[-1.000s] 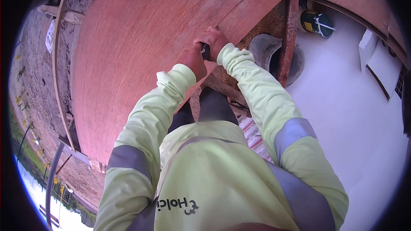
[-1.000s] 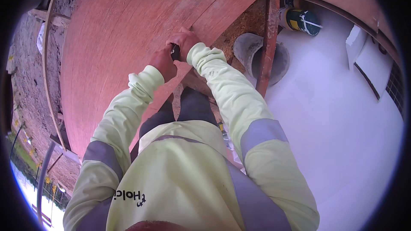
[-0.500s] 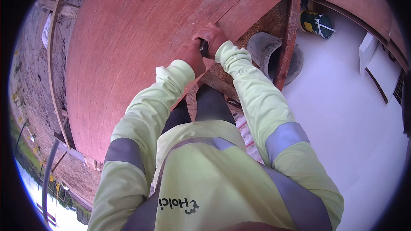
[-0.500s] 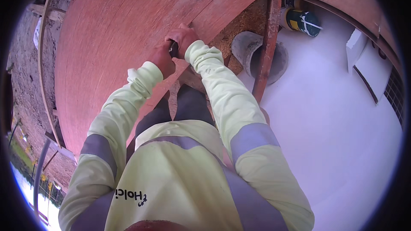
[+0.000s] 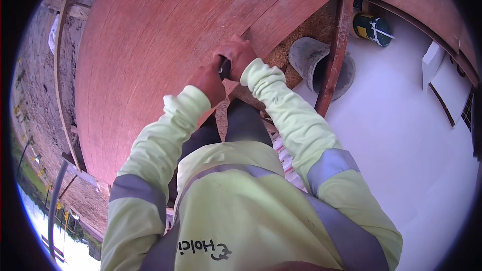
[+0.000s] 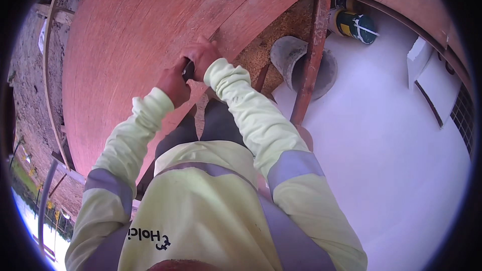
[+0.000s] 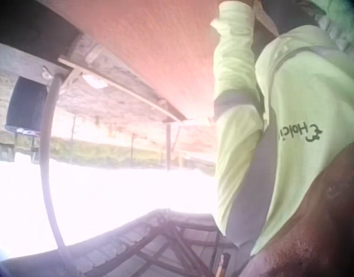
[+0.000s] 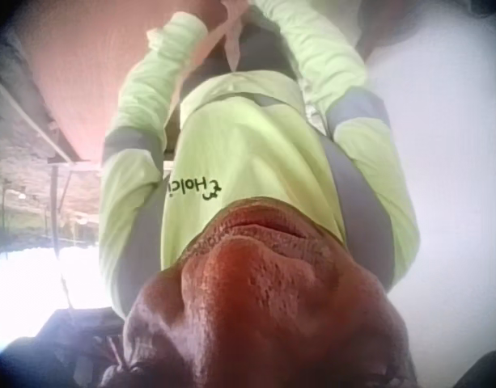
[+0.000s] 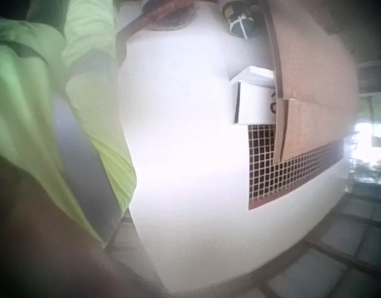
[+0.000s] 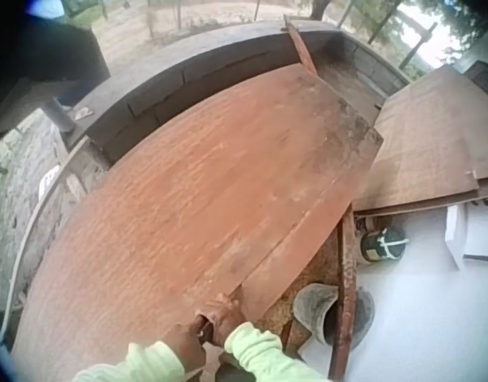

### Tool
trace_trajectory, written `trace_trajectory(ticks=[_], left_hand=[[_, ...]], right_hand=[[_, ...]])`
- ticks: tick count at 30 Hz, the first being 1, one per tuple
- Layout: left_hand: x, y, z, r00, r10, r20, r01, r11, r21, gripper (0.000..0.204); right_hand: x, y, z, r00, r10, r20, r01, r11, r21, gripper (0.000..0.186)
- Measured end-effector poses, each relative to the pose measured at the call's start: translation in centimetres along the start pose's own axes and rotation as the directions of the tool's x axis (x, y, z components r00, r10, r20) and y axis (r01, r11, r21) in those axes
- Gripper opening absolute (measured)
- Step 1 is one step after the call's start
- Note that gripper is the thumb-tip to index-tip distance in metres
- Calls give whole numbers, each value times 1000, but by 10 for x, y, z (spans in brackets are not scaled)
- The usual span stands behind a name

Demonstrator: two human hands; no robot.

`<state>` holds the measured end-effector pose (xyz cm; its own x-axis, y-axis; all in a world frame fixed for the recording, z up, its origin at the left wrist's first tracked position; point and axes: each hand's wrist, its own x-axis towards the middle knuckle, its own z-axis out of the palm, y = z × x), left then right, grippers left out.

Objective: The person uses a hand saw to cut a curved line into a piece of plywood. They hold the wood steady with one hand while sawing with the other, periodically stopping to rotate or reposition the board.

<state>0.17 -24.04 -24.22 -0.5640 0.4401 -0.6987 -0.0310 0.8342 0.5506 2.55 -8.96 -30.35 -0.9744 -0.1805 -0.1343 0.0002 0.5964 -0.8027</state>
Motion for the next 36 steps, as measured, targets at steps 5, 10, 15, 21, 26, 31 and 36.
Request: trace_trajectory(ticks=[5,10,15,21,26,31,36], left_hand=[[18,10,1,999,7,33,-7,1000,-2,50],[-161,23,-59,981,-112,157,116,993,-19,52],[-92,10,-28,996,-24,86,28,999,-42,44],[-13,16,0,999,-32,35,33,999,-17,53],[-154,8,-52,987,-90,130,99,993,-58,55],[-110,4,-42,991,-24,131,22,1000,19,54],[36,17,1,998,-3,58,1,999,33,53]], right_hand=[[4,27,-4,998,-19,63,17,999,40,22],[-63,-146,-1,990,-34,137,32,999,14,18],[-43,-79,7,1000,-3,12,2,999,37,22],[-10,6,8,998,-60,-19,62,992,114,24],[-60,-141,12,995,6,101,-12,998,66,26],[-44,-100,16,996,26,82,-35,993,112,26],[9,43,-1,998,51,38,-57,982,183,31]])
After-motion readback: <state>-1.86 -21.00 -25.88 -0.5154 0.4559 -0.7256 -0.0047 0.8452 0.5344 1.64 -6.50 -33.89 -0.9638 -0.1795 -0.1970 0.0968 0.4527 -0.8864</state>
